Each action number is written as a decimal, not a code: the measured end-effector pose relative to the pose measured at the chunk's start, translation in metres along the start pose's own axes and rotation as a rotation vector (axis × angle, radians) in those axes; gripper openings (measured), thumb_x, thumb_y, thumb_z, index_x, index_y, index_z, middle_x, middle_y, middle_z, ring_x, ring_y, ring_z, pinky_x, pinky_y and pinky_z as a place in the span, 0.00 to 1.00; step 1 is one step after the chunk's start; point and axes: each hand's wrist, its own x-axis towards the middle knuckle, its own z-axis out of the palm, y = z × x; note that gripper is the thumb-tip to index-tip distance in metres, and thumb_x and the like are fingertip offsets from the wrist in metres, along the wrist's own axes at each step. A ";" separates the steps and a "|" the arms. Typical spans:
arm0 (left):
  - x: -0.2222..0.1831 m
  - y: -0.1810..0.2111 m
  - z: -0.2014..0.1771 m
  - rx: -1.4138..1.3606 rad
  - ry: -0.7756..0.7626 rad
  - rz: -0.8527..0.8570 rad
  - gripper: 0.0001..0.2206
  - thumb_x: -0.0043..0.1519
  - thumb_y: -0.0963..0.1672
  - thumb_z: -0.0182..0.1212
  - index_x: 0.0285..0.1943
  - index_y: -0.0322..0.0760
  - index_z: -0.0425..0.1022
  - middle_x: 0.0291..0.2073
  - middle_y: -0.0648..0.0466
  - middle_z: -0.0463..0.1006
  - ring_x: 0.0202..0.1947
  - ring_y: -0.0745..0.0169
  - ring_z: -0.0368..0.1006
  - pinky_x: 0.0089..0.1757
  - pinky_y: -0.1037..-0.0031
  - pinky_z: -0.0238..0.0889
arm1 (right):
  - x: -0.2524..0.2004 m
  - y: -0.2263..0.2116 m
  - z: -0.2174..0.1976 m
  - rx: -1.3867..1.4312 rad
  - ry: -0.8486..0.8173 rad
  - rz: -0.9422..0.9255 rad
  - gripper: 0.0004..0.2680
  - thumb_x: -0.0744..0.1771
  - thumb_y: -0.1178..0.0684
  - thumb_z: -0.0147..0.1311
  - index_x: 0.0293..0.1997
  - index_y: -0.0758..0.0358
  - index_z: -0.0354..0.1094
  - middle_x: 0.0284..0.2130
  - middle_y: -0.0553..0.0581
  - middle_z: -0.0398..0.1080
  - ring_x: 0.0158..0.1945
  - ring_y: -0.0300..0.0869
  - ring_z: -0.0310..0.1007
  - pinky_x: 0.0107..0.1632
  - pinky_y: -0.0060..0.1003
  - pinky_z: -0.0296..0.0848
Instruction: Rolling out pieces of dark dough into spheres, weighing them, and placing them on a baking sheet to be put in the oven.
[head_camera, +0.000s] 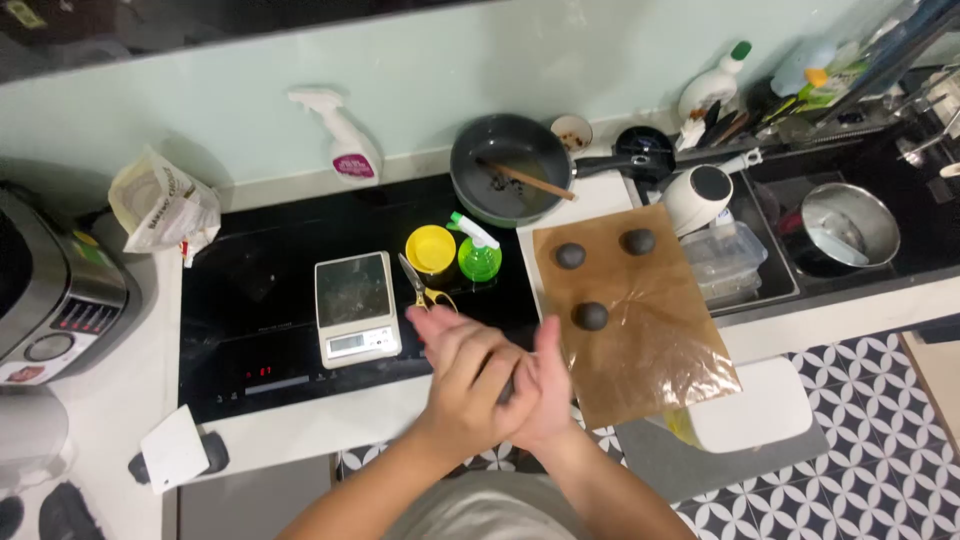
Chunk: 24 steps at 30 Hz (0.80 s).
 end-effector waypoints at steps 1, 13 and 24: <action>-0.002 0.007 0.001 0.001 -0.002 0.000 0.09 0.55 0.38 0.68 0.41 0.31 0.73 0.43 0.47 0.73 0.47 0.42 0.72 0.48 0.54 0.68 | 0.002 -0.004 0.004 0.002 0.000 0.000 0.41 0.69 0.21 0.21 0.77 0.80 0.37 0.77 0.76 0.38 0.82 0.58 0.34 0.80 0.49 0.34; -0.006 0.015 0.001 -0.123 -0.013 0.069 0.15 0.51 0.41 0.70 0.44 0.28 0.72 0.46 0.40 0.72 0.48 0.39 0.70 0.47 0.54 0.67 | 0.006 -0.016 0.006 -0.198 -0.034 0.073 0.43 0.66 0.19 0.20 0.78 0.77 0.37 0.79 0.74 0.36 0.83 0.57 0.32 0.81 0.50 0.32; -0.010 0.009 -0.007 -0.056 -0.064 0.275 0.13 0.57 0.42 0.69 0.45 0.30 0.72 0.46 0.42 0.71 0.49 0.42 0.70 0.51 0.52 0.68 | 0.002 -0.019 0.007 -0.093 -0.033 0.019 0.43 0.68 0.19 0.23 0.78 0.79 0.36 0.78 0.77 0.34 0.83 0.58 0.31 0.81 0.52 0.33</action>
